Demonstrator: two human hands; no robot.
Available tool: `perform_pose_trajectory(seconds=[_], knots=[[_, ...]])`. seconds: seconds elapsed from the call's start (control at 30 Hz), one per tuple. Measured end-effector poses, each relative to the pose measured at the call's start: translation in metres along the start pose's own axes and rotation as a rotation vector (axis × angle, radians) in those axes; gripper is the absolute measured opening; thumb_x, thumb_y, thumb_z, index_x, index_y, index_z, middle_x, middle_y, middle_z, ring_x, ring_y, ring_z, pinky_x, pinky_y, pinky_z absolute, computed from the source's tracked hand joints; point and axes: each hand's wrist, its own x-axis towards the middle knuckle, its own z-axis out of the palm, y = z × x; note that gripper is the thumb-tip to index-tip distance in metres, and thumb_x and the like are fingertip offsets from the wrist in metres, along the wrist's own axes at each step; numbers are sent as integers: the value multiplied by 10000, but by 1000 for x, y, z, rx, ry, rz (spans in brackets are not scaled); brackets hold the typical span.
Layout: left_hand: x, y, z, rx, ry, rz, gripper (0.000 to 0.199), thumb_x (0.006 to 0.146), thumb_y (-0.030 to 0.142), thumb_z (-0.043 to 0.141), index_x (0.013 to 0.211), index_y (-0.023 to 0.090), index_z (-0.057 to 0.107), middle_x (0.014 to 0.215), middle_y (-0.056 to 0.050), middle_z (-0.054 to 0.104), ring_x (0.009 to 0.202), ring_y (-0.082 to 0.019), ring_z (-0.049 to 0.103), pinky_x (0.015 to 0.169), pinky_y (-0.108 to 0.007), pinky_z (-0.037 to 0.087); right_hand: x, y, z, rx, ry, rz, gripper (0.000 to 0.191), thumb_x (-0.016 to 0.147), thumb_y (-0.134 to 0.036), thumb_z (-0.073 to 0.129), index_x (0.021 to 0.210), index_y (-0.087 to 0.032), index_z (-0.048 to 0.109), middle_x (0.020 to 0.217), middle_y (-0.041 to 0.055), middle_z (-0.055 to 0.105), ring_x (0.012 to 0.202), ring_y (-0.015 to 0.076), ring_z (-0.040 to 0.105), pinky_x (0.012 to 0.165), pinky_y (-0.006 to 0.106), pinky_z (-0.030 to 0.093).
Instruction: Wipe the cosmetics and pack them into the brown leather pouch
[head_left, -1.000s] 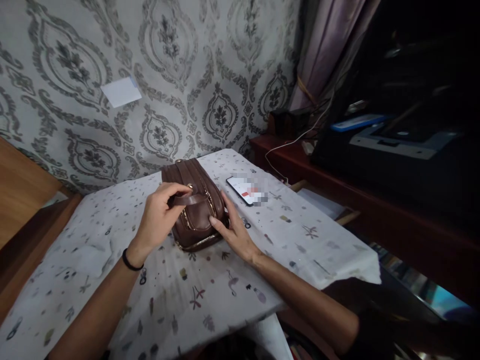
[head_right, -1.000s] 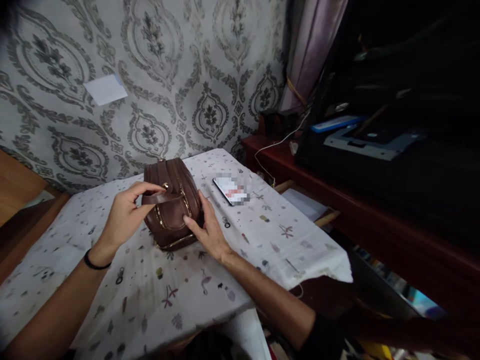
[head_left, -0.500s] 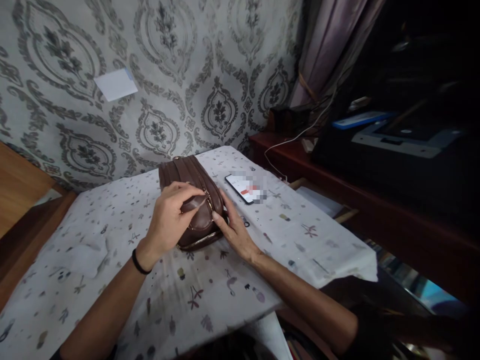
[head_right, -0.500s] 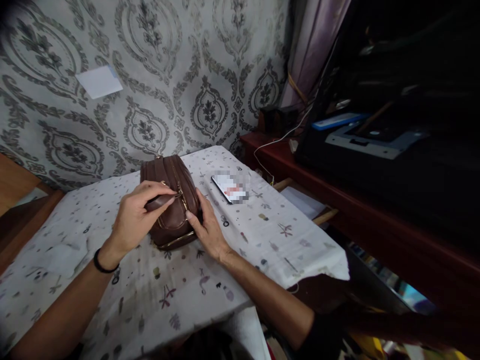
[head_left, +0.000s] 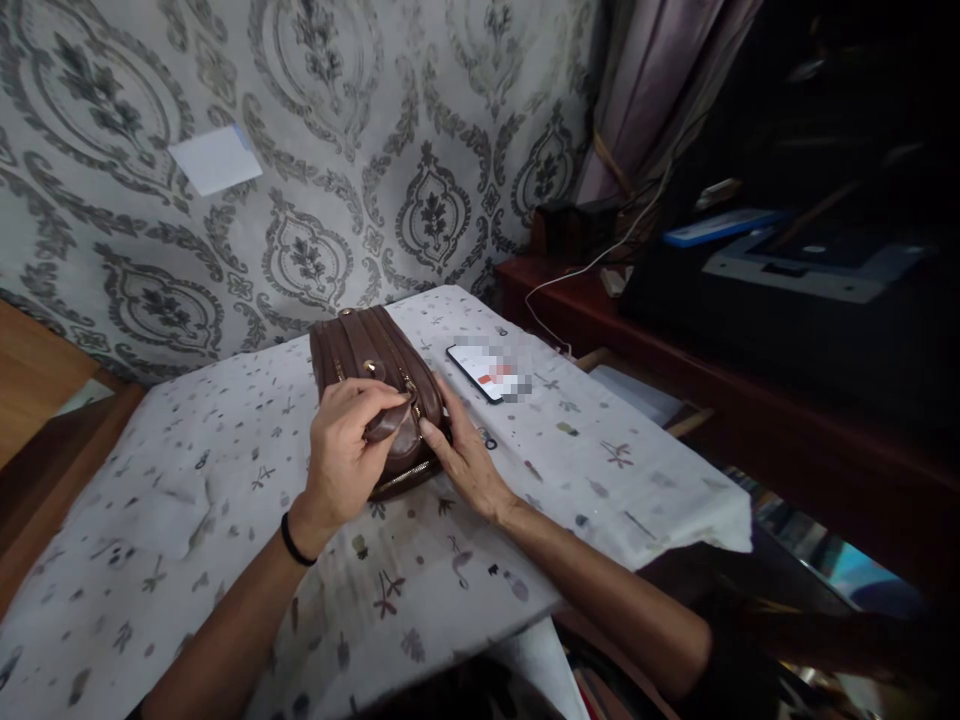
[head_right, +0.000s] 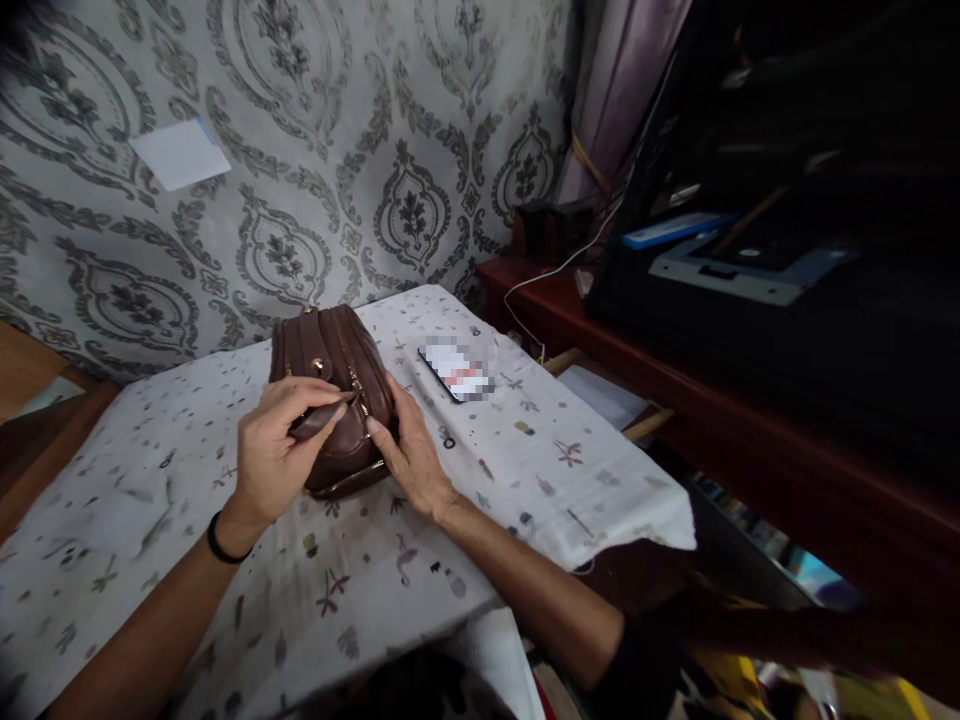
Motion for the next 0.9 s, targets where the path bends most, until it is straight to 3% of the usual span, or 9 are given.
perform_pose_trajectory(seconds=[0.17, 0.37, 0.7, 0.9], knots=[[1, -1, -2, -18, -24, -20, 76, 913, 164, 644, 896, 227, 684, 925, -30, 748, 923, -202, 686, 870, -358, 493, 1, 1, -2, 22, -2, -14, 688, 1004, -543, 478, 1595, -253, 280, 1659, 97, 315, 1543, 242, 272, 1280, 515, 185], [3, 0, -5, -98, -43, -147, 71, 924, 231, 640, 867, 228, 682, 916, -27, 747, 915, -200, 677, 864, -346, 490, 3, -2, -7, 88, -72, -37, 930, 861, -588, 695, 1606, -257, 247, 1663, 115, 298, 1534, 286, 287, 1260, 515, 246], [5, 1, -6, -126, -58, -177, 88, 914, 255, 643, 840, 226, 681, 886, -22, 748, 893, -203, 679, 856, -342, 479, 6, 8, 6, -21, 89, -86, 882, 844, -648, 677, 1552, -222, 369, 1574, 154, 441, 1467, 322, 399, 1230, 542, 295], [6, 3, -6, -125, -59, -207, 102, 914, 275, 639, 835, 229, 683, 886, -26, 746, 888, -208, 674, 852, -342, 487, 5, 10, 5, -45, 44, -109, 1083, 737, -739, 720, 1586, -218, 295, 1568, 165, 437, 1483, 359, 358, 1228, 580, 273]])
